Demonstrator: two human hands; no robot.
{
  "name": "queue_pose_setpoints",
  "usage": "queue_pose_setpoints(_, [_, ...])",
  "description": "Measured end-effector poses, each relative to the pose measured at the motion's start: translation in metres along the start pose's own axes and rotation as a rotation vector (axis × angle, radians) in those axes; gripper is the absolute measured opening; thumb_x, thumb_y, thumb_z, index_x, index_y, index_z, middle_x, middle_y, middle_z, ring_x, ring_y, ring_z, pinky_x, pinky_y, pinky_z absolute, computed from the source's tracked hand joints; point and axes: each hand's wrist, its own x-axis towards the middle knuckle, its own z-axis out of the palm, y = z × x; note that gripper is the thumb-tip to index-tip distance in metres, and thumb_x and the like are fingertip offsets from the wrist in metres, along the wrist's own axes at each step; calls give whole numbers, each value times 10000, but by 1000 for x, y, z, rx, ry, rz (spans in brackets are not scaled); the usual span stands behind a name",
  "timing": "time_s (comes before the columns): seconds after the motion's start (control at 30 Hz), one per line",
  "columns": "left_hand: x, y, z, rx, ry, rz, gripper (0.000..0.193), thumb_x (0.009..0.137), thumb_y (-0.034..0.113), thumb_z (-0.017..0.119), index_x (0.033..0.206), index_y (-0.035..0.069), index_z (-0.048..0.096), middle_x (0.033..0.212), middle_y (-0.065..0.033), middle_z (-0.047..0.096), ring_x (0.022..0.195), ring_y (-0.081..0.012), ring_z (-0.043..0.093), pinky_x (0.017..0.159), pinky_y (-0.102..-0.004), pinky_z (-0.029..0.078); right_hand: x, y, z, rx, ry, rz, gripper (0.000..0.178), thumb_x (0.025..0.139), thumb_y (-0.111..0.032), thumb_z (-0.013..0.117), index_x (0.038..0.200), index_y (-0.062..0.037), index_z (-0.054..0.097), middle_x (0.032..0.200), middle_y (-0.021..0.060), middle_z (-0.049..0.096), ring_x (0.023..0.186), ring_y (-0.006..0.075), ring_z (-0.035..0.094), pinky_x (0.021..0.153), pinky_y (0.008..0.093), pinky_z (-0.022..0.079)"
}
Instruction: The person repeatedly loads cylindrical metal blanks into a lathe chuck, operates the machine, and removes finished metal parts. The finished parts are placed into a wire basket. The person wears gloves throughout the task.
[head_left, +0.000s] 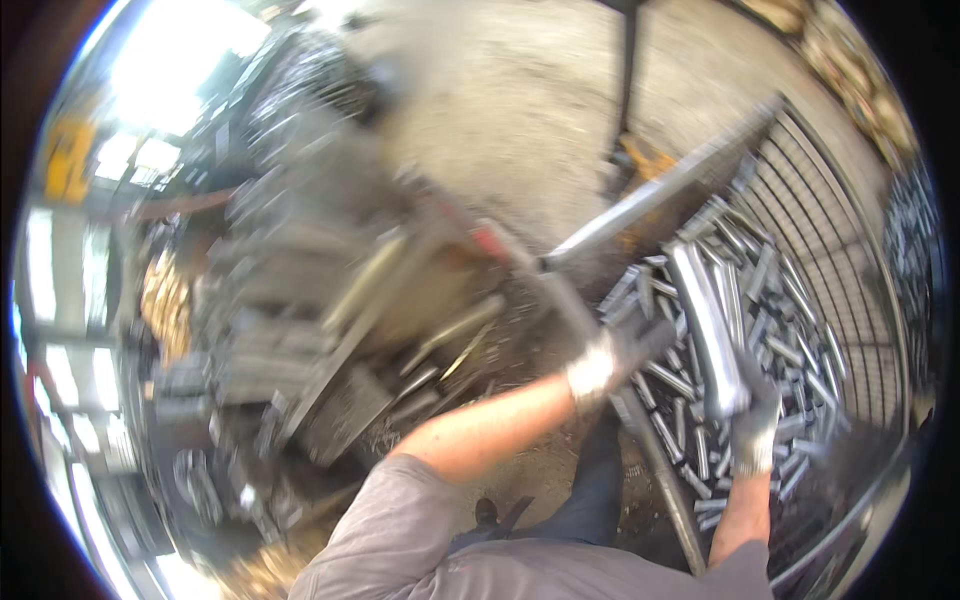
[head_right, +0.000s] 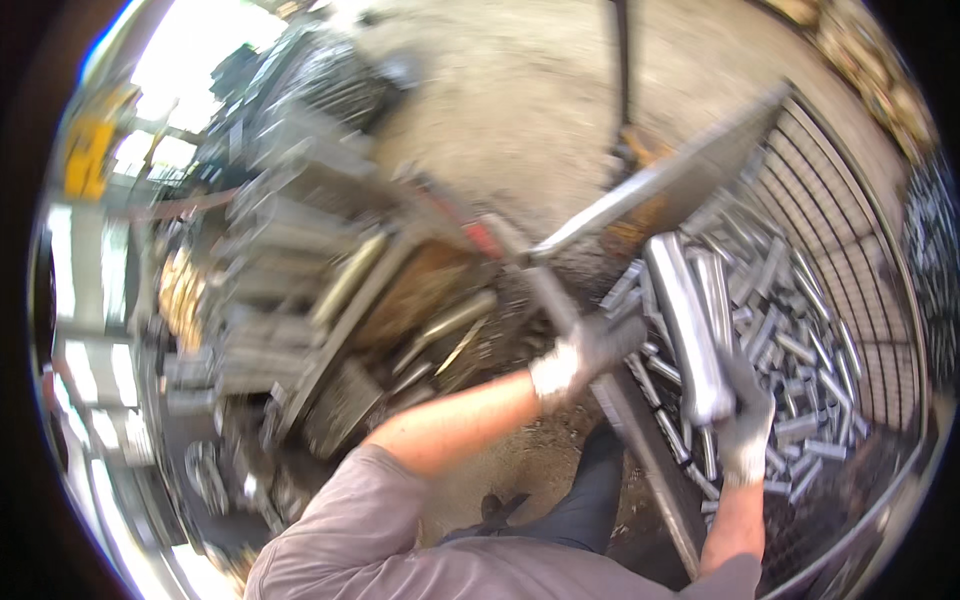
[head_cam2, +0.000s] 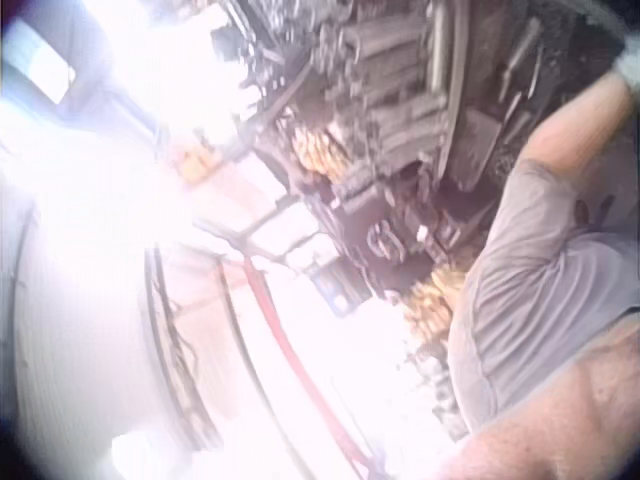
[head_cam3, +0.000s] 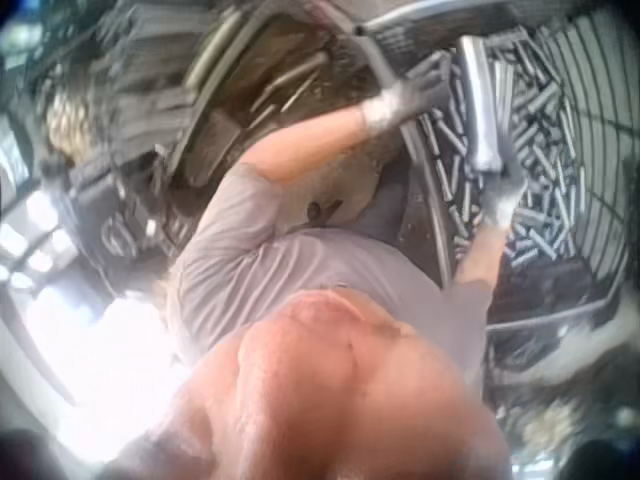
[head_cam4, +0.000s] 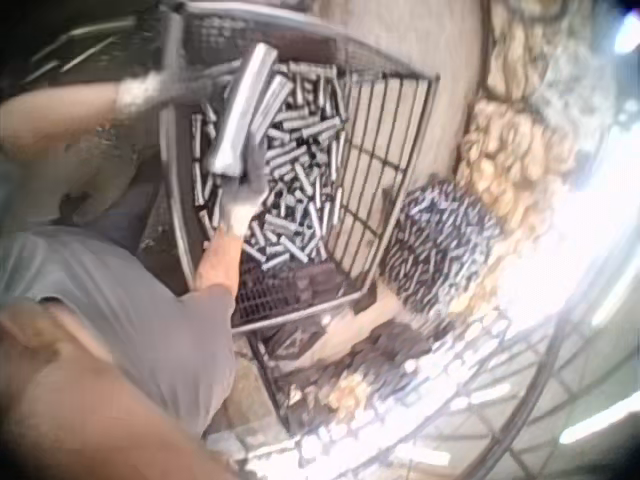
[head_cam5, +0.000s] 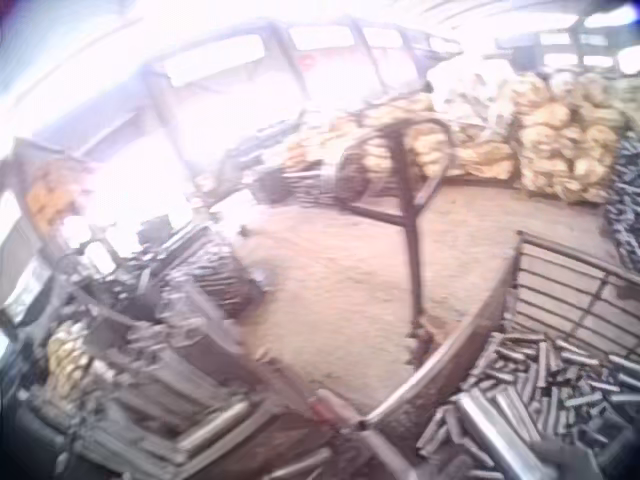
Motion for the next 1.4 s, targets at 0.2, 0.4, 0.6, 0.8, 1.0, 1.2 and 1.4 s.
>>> queue_pose_setpoints(0.2, [-353, -32, -50, -628, 115, 142, 647, 988, 454, 753, 1470, 63, 571, 1279, -74, 676, 1038, -180, 650, 881, -379, 530, -185, -131, 187, 137, -573, -80, 505, 768, 64, 801, 1267, 99, 737, 1489, 272, 633, 1385, 313, 613, 1192, 398, 447])
queue_pose_setpoints(0.4, [-684, -165, -169, -183, 561, 303, 511, 884, 132, 824, 1344, -8, 651, 1190, -131, 763, 1093, -266, 735, 1006, -429, 593, -367, -239, 361, 629, -909, 207, 1184, 731, -492, 894, 1605, 95, 353, 1346, 241, 654, 995, 293, 765, 762, 362, 687])
queue_pose_setpoints(0.6, [-940, -182, -195, 457, 1449, 410, 394, 800, 235, 917, 1124, 89, 749, 1063, -86, 809, 998, -210, 796, 937, -375, 640, -420, -414, 480, 143, -983, -189, 831, 742, -214, 837, 1453, 74, 517, 1171, 170, 739, 1101, 282, 750, 891, 389, 659])
queue_pose_setpoints(0.8, [-1013, -207, -340, 251, 1762, 619, 435, 770, 85, 877, 1156, -39, 720, 1078, -144, 803, 990, -229, 789, 897, -368, 624, -425, -494, 654, -45, -965, -544, 507, 768, -34, 808, 1242, 62, 656, 1065, 142, 757, 957, 258, 771, 938, 402, 635])
queue_pose_setpoints(1.0, [-1003, -227, -404, 363, 1752, 249, 501, 747, 210, 908, 1173, 10, 735, 1121, -176, 808, 1048, -295, 791, 951, -412, 624, -402, -520, 885, -228, -844, -805, 585, 716, -296, 894, 1171, 20, 708, 1096, 208, 782, 1010, 309, 772, 913, 412, 597])
queue_pose_setpoints(1.2, [-991, -235, -424, 329, 1535, 353, 430, 808, 246, 891, 1179, 84, 746, 1082, -144, 812, 1015, -287, 795, 902, -406, 626, -350, -469, 1018, -185, -607, -767, 599, 722, -297, 891, 1185, 33, 706, 1115, 238, 782, 1060, 337, 764, 946, 408, 590])
queue_pose_setpoints(1.4, [-979, -245, -440, 469, 1535, 589, 380, 858, 242, 850, 1165, 74, 701, 1020, -163, 781, 954, -302, 779, 823, -421, 603, -322, -497, 1006, -1165, -706, -912, 450, 860, -308, 636, 1149, 8, 775, 1122, 279, 770, 1009, 387, 765, 934, 423, 604])
